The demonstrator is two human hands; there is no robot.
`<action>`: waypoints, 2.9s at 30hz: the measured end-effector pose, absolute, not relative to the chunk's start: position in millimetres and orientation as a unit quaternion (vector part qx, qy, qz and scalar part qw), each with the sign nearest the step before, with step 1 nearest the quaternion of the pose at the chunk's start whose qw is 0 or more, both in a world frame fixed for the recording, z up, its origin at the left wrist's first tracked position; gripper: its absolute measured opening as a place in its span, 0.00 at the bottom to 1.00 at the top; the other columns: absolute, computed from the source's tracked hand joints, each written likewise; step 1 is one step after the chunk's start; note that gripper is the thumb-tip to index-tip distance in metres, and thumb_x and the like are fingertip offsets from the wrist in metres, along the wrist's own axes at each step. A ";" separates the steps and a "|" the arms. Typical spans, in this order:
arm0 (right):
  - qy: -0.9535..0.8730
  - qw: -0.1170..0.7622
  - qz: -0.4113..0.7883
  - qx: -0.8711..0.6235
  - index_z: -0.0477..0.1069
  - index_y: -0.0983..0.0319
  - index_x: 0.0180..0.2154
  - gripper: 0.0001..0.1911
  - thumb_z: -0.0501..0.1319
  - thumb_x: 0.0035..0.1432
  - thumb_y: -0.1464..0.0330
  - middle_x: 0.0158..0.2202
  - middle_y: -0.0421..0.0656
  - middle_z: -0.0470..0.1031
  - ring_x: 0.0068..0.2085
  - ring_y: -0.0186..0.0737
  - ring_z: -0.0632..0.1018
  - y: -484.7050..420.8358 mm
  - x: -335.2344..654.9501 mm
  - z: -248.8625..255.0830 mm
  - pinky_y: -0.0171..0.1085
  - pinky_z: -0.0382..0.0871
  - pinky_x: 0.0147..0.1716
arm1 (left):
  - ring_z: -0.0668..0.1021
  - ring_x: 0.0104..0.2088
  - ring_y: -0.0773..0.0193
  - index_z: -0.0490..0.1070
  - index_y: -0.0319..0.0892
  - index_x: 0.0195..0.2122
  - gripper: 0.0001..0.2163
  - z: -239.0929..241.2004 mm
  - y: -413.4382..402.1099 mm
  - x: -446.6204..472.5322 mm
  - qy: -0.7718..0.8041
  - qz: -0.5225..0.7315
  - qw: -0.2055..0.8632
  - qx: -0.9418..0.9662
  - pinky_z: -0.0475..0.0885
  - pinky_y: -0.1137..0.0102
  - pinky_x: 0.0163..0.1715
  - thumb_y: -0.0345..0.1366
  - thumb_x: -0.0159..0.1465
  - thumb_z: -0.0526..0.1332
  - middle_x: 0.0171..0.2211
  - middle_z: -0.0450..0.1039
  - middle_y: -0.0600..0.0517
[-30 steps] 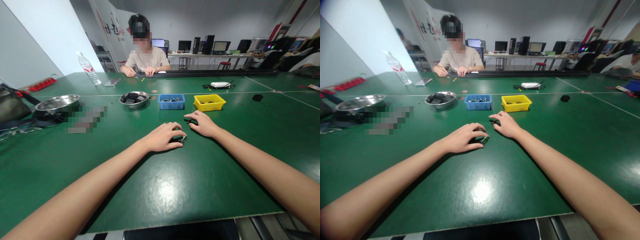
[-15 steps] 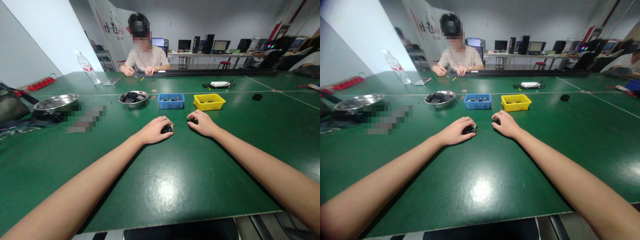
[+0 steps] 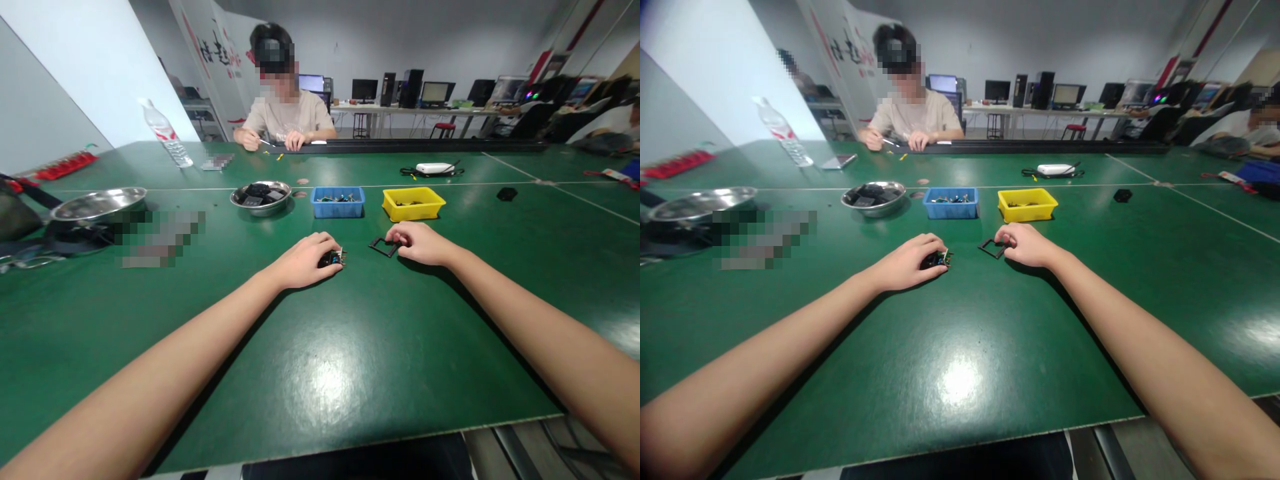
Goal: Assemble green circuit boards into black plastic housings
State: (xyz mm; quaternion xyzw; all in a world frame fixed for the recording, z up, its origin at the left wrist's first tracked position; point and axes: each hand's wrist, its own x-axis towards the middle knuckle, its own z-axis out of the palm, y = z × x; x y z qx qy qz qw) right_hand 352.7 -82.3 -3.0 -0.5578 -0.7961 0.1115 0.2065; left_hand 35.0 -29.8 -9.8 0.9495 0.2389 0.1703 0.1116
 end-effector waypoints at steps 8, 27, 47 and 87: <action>-0.757 0.281 0.096 -0.582 0.80 0.61 0.40 0.10 0.62 0.56 0.71 0.31 0.41 0.77 0.30 0.38 0.73 -81.8 339.3 -9.9 0.38 0.68 0.36 | 0.77 0.50 0.49 0.74 0.42 0.47 0.14 -9.0 -29.7 35.5 0.241 0.167 0.107 0.950 0.72 0.56 0.54 0.46 0.68 0.61 0.48 0.74 0.43; -0.703 0.470 0.219 -0.487 0.77 0.60 0.45 0.19 0.71 0.51 0.62 0.43 0.46 0.83 0.45 0.46 0.81 -88.9 333.2 11.6 0.45 0.75 0.47 | 0.77 0.51 0.50 0.72 0.42 0.46 0.15 -9.4 -28.5 35.2 0.236 0.165 0.103 0.952 0.73 0.54 0.55 0.48 0.69 0.58 0.48 0.74 0.43; -0.777 0.132 0.325 -0.523 0.78 0.62 0.53 0.34 0.74 0.40 0.67 0.45 0.45 0.78 0.46 0.44 0.76 -94.5 364.2 32.1 0.40 0.71 0.47 | 0.77 0.49 0.50 0.72 0.42 0.45 0.14 -7.1 -30.5 36.7 0.237 0.165 0.103 0.952 0.73 0.54 0.54 0.47 0.69 0.58 0.47 0.74 0.43; -0.512 0.444 0.419 -0.605 0.79 0.65 0.37 0.06 0.64 0.58 0.76 0.27 0.43 0.77 0.20 0.31 0.74 -85.7 329.9 4.3 0.29 0.60 0.15 | 0.77 0.50 0.49 0.72 0.42 0.45 0.15 -6.6 -30.0 36.4 0.238 0.163 0.112 0.951 0.73 0.53 0.55 0.48 0.69 0.58 0.47 0.74 0.42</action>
